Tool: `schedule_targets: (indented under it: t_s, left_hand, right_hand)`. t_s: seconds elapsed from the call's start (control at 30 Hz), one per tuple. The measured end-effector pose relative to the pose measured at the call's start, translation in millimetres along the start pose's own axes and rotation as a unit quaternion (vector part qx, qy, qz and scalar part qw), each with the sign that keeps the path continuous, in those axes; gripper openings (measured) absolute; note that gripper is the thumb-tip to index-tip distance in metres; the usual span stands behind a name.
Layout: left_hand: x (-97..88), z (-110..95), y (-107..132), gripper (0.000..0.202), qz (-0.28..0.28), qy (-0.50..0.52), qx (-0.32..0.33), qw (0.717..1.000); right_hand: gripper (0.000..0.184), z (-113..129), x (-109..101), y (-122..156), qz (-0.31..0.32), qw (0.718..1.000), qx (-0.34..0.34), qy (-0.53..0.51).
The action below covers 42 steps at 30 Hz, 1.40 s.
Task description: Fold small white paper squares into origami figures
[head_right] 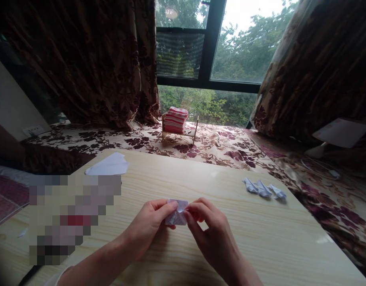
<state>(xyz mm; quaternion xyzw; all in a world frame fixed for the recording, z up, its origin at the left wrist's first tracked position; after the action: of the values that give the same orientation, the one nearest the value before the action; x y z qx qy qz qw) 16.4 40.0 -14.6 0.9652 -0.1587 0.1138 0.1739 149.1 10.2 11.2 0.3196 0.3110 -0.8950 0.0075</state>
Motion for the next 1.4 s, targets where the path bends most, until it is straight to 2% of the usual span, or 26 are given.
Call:
schedule_targets:
  t_s: [0.3,0.53,0.83,1.07,1.4]
  left_hand:
    - [2.4,-1.8,1.8,0.027,0.014,0.005,0.015,1.0]
    - [3.1,-0.8,2.1,0.028,0.024,0.018,0.013,0.999]
    - [4.5,-4.7,5.3,0.029,0.02,-0.011,0.007,1.0]
    - [3.6,-3.6,-0.2,0.019,0.035,-0.076,0.022,0.996]
    - [6.0,-7.2,2.6,0.02,0.037,-0.095,0.026,0.994]
  right_hand:
    - [0.013,-7.7,3.1,1.4,0.001,0.997,0.07,-0.017]
    - [0.018,-15.0,6.9,1.6,-0.012,0.981,0.145,-0.125]
    - [0.022,-21.1,13.1,7.1,-0.006,0.97,0.185,-0.16]
    - [0.026,-25.9,15.7,5.4,0.018,0.954,0.219,-0.202]
    - [0.027,-30.4,18.7,5.9,-0.004,0.933,0.248,-0.26]
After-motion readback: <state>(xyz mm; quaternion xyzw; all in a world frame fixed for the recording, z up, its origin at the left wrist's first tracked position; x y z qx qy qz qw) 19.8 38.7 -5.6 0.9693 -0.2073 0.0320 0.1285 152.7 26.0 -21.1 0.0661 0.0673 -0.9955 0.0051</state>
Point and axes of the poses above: each hand's wrist, its own y-axis away from the middle knuckle, its own x-axis out of the palm, z = x × y, the point moved 5 cm from there along -y, towards the middle knuckle, and after that the axes turned 2 degrees about -x, right-handed, at the moved point
